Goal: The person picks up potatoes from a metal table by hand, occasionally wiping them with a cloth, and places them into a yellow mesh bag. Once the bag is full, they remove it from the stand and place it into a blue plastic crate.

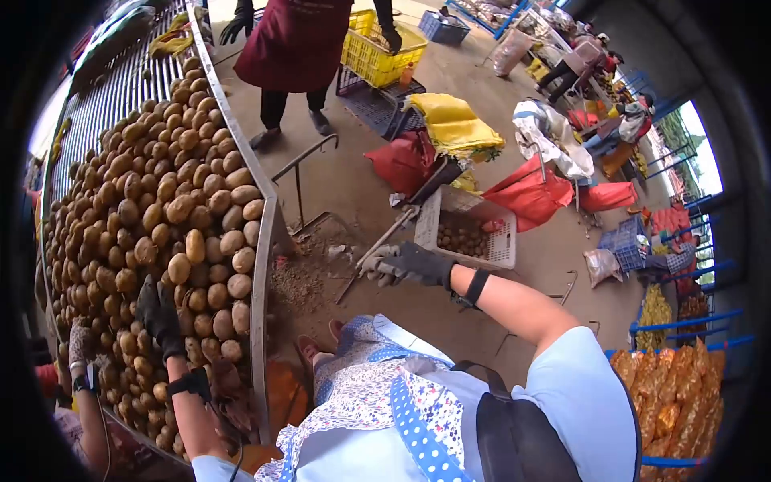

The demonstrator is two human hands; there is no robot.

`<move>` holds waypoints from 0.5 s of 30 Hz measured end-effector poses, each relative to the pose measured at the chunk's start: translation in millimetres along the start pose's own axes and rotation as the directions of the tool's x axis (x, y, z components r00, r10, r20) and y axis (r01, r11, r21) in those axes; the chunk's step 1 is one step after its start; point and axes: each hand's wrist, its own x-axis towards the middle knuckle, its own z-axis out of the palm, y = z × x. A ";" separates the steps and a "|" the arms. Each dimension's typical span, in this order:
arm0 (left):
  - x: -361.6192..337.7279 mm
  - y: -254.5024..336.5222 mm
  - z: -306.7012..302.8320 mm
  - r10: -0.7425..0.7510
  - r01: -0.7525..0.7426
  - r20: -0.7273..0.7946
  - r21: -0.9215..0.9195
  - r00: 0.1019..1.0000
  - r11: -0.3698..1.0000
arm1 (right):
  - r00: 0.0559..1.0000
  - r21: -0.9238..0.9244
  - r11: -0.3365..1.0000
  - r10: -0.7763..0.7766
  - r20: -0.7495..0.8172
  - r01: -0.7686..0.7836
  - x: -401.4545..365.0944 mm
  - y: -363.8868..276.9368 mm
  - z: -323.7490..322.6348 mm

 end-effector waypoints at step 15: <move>91.5 266.1 186.6 0.334 -0.318 -0.010 0.284 0.942 0.905 | 0.474 -0.755 0.442 -0.593 -0.651 -0.485 110.2 248.7 -493.5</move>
